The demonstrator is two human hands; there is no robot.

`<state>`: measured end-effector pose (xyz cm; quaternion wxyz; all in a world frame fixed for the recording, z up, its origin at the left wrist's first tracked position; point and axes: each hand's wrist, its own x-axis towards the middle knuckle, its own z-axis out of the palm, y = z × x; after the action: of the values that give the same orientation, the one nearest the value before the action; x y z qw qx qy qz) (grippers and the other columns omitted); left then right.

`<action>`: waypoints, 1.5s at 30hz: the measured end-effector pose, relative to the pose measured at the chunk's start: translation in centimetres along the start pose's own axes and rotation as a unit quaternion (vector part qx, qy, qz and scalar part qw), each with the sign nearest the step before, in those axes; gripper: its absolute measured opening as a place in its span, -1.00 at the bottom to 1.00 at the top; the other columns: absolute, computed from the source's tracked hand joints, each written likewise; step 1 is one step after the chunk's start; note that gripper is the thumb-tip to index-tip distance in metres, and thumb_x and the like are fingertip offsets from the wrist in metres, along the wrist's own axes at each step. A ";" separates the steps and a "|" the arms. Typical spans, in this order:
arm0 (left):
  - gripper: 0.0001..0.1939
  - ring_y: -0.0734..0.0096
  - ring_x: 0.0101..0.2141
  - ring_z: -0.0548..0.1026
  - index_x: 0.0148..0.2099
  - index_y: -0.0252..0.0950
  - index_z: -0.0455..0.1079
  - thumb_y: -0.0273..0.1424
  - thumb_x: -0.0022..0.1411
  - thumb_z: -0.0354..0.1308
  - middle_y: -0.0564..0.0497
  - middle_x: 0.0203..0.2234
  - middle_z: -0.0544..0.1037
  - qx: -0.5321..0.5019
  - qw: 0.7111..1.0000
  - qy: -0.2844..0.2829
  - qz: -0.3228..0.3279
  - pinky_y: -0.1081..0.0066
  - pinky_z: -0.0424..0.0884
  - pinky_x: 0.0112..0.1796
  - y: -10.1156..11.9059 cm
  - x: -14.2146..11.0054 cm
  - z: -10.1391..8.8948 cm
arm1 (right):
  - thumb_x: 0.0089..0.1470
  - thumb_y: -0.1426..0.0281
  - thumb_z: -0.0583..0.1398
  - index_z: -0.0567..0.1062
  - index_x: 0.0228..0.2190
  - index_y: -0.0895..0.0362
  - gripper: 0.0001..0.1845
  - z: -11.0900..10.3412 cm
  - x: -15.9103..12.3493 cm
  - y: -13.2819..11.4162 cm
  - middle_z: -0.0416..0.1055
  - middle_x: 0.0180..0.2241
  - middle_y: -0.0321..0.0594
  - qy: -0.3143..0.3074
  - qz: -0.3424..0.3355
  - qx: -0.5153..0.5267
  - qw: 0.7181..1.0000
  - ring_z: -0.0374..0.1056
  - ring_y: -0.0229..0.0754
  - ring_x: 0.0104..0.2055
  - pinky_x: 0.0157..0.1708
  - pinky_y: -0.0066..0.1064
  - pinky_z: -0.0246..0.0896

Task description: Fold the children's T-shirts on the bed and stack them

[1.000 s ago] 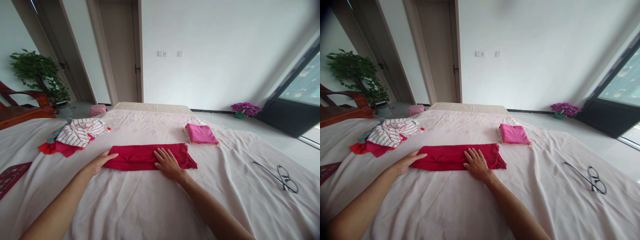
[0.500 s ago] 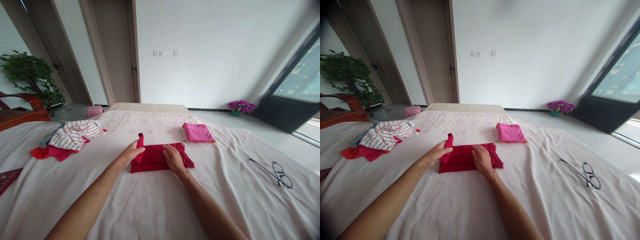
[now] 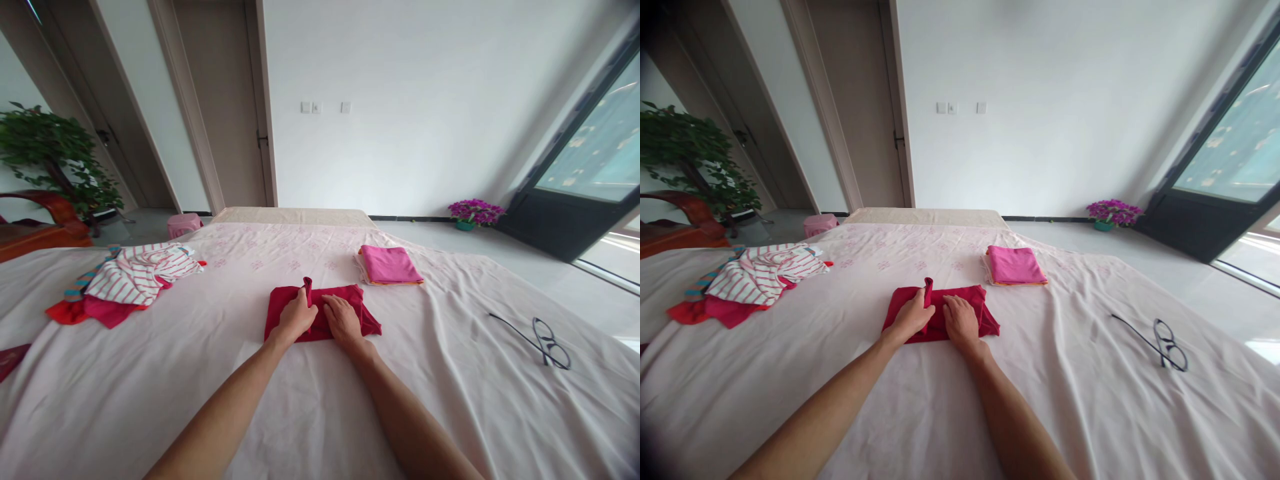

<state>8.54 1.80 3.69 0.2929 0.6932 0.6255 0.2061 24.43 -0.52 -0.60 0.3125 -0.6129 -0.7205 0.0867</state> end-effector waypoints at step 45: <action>-0.56 0.21 -0.35 0.61 -0.11 -0.31 0.43 -0.37 -0.12 0.31 -0.04 -0.37 0.65 -0.519 0.851 -0.016 -0.080 0.35 0.49 -0.32 -9.5 -3.9 -8.0 | 0.34 0.10 -0.12 0.08 0.32 0.09 -0.37 -0.4 -2.1 -4.5 -0.04 0.36 -0.19 -0.149 -0.130 -0.108 0.974 -0.21 -0.08 0.41 0.36 -0.06 -0.35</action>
<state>-4.23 -0.42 3.64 0.6356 0.3912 0.4761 0.4651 21.05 -3.67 1.28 0.1420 -0.5244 -0.8376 0.0569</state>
